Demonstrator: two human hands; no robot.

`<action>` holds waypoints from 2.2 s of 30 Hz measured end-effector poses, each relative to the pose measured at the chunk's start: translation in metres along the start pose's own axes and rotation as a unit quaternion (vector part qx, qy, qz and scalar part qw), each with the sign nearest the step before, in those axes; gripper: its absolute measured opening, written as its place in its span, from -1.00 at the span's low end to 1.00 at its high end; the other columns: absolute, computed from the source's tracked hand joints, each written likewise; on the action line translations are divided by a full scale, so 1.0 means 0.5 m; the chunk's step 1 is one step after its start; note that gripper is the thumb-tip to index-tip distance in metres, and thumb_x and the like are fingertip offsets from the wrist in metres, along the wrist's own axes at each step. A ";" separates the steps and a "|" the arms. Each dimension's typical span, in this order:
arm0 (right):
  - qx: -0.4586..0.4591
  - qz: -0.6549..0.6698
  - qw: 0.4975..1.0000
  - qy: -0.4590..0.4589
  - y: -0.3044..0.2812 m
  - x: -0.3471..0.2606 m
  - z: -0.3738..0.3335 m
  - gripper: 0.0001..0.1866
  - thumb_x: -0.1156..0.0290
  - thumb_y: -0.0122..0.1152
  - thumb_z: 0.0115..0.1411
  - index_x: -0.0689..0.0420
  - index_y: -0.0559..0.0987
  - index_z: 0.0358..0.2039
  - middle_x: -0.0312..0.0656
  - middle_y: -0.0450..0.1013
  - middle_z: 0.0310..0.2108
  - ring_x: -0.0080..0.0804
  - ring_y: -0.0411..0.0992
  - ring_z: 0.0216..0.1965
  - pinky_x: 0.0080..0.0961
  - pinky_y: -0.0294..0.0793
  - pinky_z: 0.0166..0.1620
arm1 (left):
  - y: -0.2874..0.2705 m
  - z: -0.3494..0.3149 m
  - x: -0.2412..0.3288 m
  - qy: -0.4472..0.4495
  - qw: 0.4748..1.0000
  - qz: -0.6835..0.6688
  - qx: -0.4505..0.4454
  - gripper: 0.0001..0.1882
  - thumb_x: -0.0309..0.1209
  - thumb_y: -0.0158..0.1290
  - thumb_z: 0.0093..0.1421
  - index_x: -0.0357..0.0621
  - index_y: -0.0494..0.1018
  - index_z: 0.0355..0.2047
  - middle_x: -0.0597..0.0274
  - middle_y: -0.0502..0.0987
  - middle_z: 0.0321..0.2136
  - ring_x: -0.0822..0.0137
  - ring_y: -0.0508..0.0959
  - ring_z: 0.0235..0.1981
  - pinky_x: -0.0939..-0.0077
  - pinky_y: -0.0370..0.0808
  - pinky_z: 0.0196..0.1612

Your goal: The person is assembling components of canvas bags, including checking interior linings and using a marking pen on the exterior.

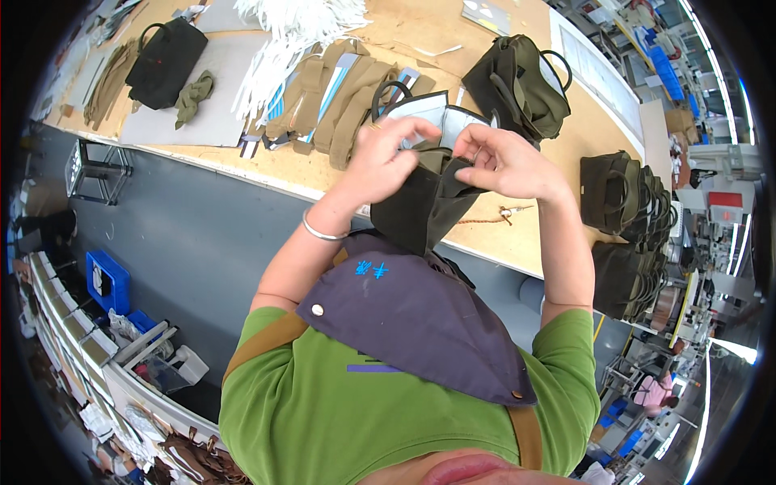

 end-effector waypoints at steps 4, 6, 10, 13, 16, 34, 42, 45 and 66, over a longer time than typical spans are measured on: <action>0.019 -0.129 0.989 0.070 0.032 -0.001 -0.002 -0.68 0.20 0.45 -0.06 0.11 0.59 -0.37 -0.26 0.48 -0.48 -0.26 0.42 -0.43 -0.38 0.40 -0.35 | -0.062 0.005 -0.044 0.065 0.933 0.350 -0.050 -0.70 -0.55 0.08 -0.03 0.01 0.56 -0.24 0.25 0.56 -0.29 0.19 0.48 -0.12 0.14 0.16 0.13; 0.055 -0.137 0.986 0.079 0.041 -0.001 -0.017 -0.72 0.17 0.47 -0.11 0.08 0.60 -0.54 -0.29 0.49 -0.52 -0.17 0.46 -0.37 -0.31 0.42 -0.32 | -0.069 -0.003 -0.039 0.072 0.925 0.363 -0.085 -0.73 -0.55 0.13 -0.06 0.03 0.57 -0.31 0.32 0.53 -0.37 0.25 0.49 -0.14 0.10 0.10 0.15; 0.124 -0.252 0.947 -0.153 0.028 -0.027 -0.092 -0.81 0.27 0.45 -0.17 -0.01 0.58 -0.57 -0.35 0.43 -0.56 -0.29 0.39 -0.38 -0.34 0.38 -0.28 | -0.079 -0.036 0.054 0.181 0.900 0.393 -0.041 -0.81 -0.52 0.22 -0.13 0.05 0.57 -0.45 0.41 0.43 -0.52 0.31 0.48 -0.25 0.17 0.15 0.10; 0.157 -0.279 0.940 -0.116 0.027 0.052 -0.106 -0.82 0.27 0.43 -0.16 -0.01 0.58 -0.57 -0.36 0.42 -0.56 -0.29 0.37 -0.35 -0.35 0.38 -0.25 | -0.033 -0.050 0.066 0.175 0.893 0.390 -0.138 -0.87 -0.42 0.24 -0.09 0.05 0.57 -0.46 0.37 0.45 -0.56 0.31 0.50 -0.31 0.29 0.24 0.00; 0.163 -0.315 0.931 -0.090 0.068 0.161 -0.104 -0.85 0.25 0.41 -0.14 -0.05 0.61 -0.56 -0.43 0.44 -0.53 -0.39 0.38 -0.29 -0.38 0.31 -0.08 | 0.032 -0.044 0.032 0.055 0.886 0.332 -0.320 -0.85 -0.24 0.22 0.06 0.00 0.57 -0.44 0.29 0.51 -0.56 0.24 0.55 -0.31 0.27 0.37 -0.11; 0.319 -0.261 0.910 0.041 0.129 0.258 -0.192 -0.80 0.38 0.41 -0.10 -0.03 0.61 -0.39 -0.43 0.51 -0.26 -0.39 0.41 -0.10 -0.32 0.34 -0.01 | 0.144 0.088 -0.047 0.039 0.845 0.434 -0.310 -0.85 -0.48 0.08 0.11 -0.11 0.50 -0.27 0.12 0.58 -0.32 0.10 0.58 -0.21 0.17 0.48 -0.20; 0.283 0.029 0.952 0.115 0.200 0.166 -0.099 -0.57 0.46 0.31 0.04 0.11 0.44 -0.05 -0.11 0.54 -0.36 -0.10 0.54 -0.27 -0.28 0.51 -0.22 | 0.130 0.045 0.030 0.104 0.915 0.260 -0.290 -0.70 -0.54 0.12 0.10 -0.06 0.34 -0.15 0.22 0.55 -0.43 0.08 0.55 -0.33 0.24 0.38 -0.29; 0.275 0.110 0.948 0.121 0.193 0.191 -0.093 -0.63 0.46 0.32 0.04 0.13 0.47 -0.11 -0.12 0.54 -0.43 -0.15 0.54 -0.34 -0.31 0.51 -0.25 | 0.113 0.011 0.044 0.147 0.888 0.323 -0.294 -0.85 -0.49 0.10 0.11 -0.04 0.43 -0.29 0.32 0.47 -0.42 0.20 0.52 -0.27 0.33 0.32 -0.17; 0.092 0.089 0.992 -0.010 0.036 0.078 -0.109 -0.88 0.51 0.18 0.10 0.22 0.60 -0.34 -0.13 0.54 -0.47 -0.37 0.47 -0.41 -0.44 0.47 -0.27 | 0.059 0.065 0.151 0.172 0.885 0.357 -0.246 -0.77 -0.25 0.32 -0.04 -0.05 0.55 -0.44 0.30 0.36 -0.31 0.28 0.41 -0.18 0.19 0.08 0.02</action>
Point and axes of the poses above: each hand's wrist, its own z-axis towards the middle knuckle, its own y-axis out of the palm, x = y × z, the point moved 3 cm from there along z, towards the middle knuckle
